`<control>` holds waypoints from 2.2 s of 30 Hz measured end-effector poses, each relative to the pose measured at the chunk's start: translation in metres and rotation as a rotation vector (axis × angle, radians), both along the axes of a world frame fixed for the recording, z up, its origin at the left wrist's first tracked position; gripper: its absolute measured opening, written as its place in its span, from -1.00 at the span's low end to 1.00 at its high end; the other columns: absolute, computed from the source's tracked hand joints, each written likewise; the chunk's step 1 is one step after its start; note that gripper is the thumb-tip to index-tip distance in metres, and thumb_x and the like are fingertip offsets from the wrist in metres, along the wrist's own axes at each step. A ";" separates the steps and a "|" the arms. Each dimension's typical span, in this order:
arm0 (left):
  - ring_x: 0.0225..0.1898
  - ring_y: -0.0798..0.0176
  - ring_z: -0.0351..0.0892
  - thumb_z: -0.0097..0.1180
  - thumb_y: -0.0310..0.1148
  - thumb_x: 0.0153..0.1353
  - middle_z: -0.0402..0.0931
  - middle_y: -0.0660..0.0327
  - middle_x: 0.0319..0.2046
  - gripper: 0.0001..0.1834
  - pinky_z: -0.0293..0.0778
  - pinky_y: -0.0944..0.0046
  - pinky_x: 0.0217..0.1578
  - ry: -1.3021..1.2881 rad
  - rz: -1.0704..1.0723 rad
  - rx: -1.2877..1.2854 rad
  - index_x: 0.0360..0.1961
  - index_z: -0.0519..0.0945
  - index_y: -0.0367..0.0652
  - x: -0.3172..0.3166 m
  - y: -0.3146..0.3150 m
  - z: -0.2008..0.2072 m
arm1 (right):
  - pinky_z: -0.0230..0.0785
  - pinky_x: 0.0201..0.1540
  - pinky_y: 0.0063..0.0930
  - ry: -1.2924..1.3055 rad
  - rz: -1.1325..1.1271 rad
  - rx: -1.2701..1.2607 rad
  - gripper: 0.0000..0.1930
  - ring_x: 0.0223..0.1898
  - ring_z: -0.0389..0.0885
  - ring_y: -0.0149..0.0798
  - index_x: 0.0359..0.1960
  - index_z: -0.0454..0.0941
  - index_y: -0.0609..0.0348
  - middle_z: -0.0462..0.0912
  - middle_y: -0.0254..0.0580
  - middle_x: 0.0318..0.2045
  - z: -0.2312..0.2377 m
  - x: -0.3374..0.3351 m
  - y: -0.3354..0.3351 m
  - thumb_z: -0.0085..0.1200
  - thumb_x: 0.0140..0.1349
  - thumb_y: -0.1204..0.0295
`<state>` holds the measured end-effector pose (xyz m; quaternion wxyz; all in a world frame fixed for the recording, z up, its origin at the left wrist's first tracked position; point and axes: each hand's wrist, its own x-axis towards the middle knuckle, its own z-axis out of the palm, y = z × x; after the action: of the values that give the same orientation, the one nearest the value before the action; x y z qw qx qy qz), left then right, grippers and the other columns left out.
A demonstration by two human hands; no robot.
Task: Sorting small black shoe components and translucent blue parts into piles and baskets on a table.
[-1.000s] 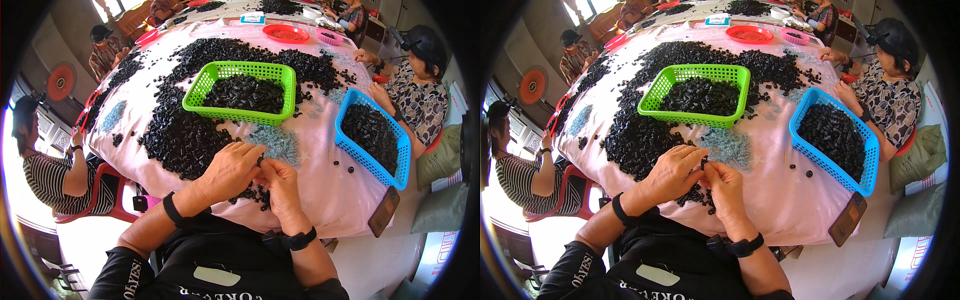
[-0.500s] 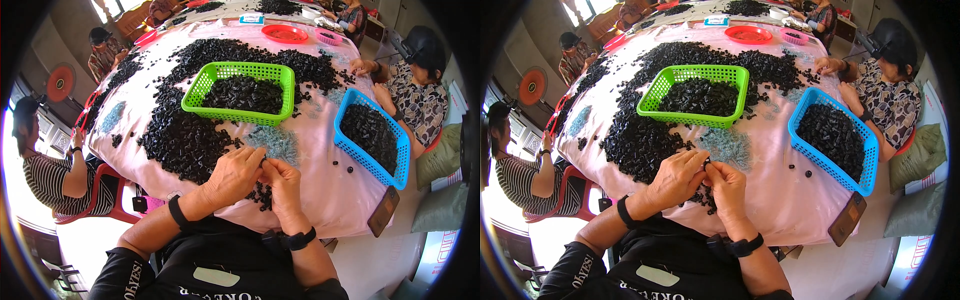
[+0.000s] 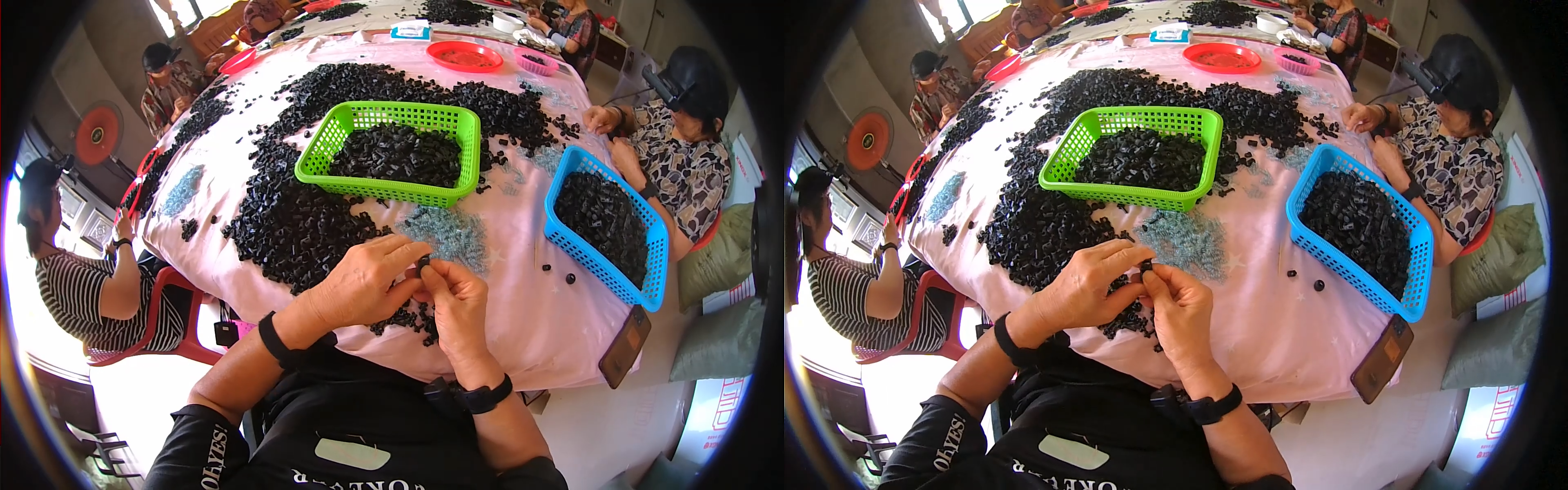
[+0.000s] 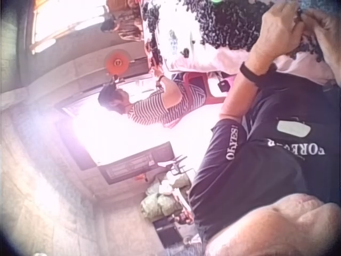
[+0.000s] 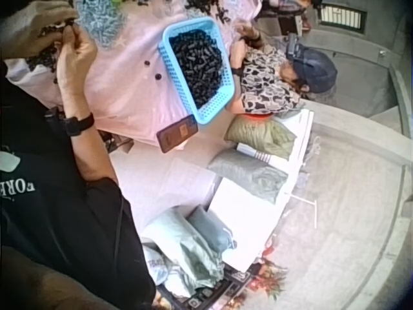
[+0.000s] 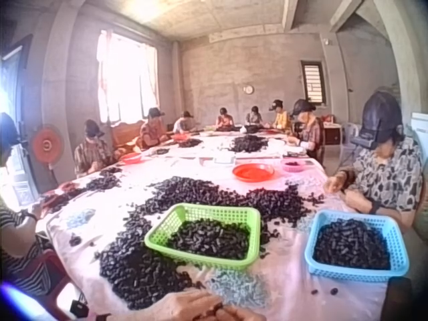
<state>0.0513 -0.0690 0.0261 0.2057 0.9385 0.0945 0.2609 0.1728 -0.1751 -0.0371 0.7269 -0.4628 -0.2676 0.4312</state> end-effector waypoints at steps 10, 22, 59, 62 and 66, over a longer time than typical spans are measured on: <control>-0.32 -0.01 0.70 0.12 -0.56 0.22 0.63 -0.01 -0.39 -0.83 0.59 0.17 -0.29 -0.050 0.178 -0.256 -0.17 0.63 -0.38 0.002 0.001 0.001 | 0.54 -0.23 -0.67 -0.045 0.006 -0.007 -0.83 -0.30 0.73 -0.43 -0.07 0.63 0.38 0.74 -0.21 -0.31 0.002 0.000 0.001 0.09 0.40 0.54; -0.35 -0.09 0.67 0.13 -0.57 0.21 0.62 -0.05 -0.32 -0.82 0.59 0.13 -0.31 -0.036 0.067 -0.116 -0.17 0.63 -0.39 0.000 0.004 0.001 | 0.51 -0.26 -0.68 -0.052 0.011 -0.025 -0.86 -0.35 0.67 -0.51 -0.16 0.66 0.37 0.73 -0.25 -0.37 0.005 -0.002 0.000 0.09 0.39 0.55; -0.30 -0.09 0.62 0.32 -0.46 0.00 0.58 -0.02 -0.32 -0.63 0.57 0.10 -0.26 0.050 0.054 0.087 -0.14 0.57 -0.38 0.012 -0.006 -0.004 | 0.40 -0.41 -0.71 0.004 -0.040 -0.079 -0.76 -0.49 0.54 -0.59 -0.26 0.70 0.31 0.66 -0.37 -0.50 0.004 0.005 -0.001 0.13 0.42 0.35; -0.29 -0.09 0.62 0.32 -0.45 0.01 0.59 -0.01 -0.33 -0.65 0.56 0.06 -0.27 -0.066 0.074 0.147 -0.17 0.59 -0.38 0.011 -0.002 -0.005 | 0.45 -0.38 -0.68 0.062 -0.053 -0.124 -0.72 -0.45 0.63 -0.51 -0.20 0.67 0.31 0.69 -0.31 -0.45 0.009 0.006 0.000 0.08 0.45 0.30; -0.30 -0.09 0.62 0.33 -0.41 0.03 0.60 -0.03 -0.31 -0.67 0.54 0.04 -0.31 0.126 0.067 0.086 -0.17 0.61 -0.35 0.007 -0.002 -0.008 | 0.51 -0.29 -0.63 0.116 -0.135 -0.068 -0.72 -0.36 0.69 -0.42 -0.08 0.62 0.32 0.71 -0.23 -0.34 0.003 0.011 0.000 0.05 0.47 0.30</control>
<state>0.0579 -0.0708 0.0181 0.1499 0.9573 0.1271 0.2119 0.1843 -0.1750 -0.0343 0.7525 -0.4784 -0.1786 0.4158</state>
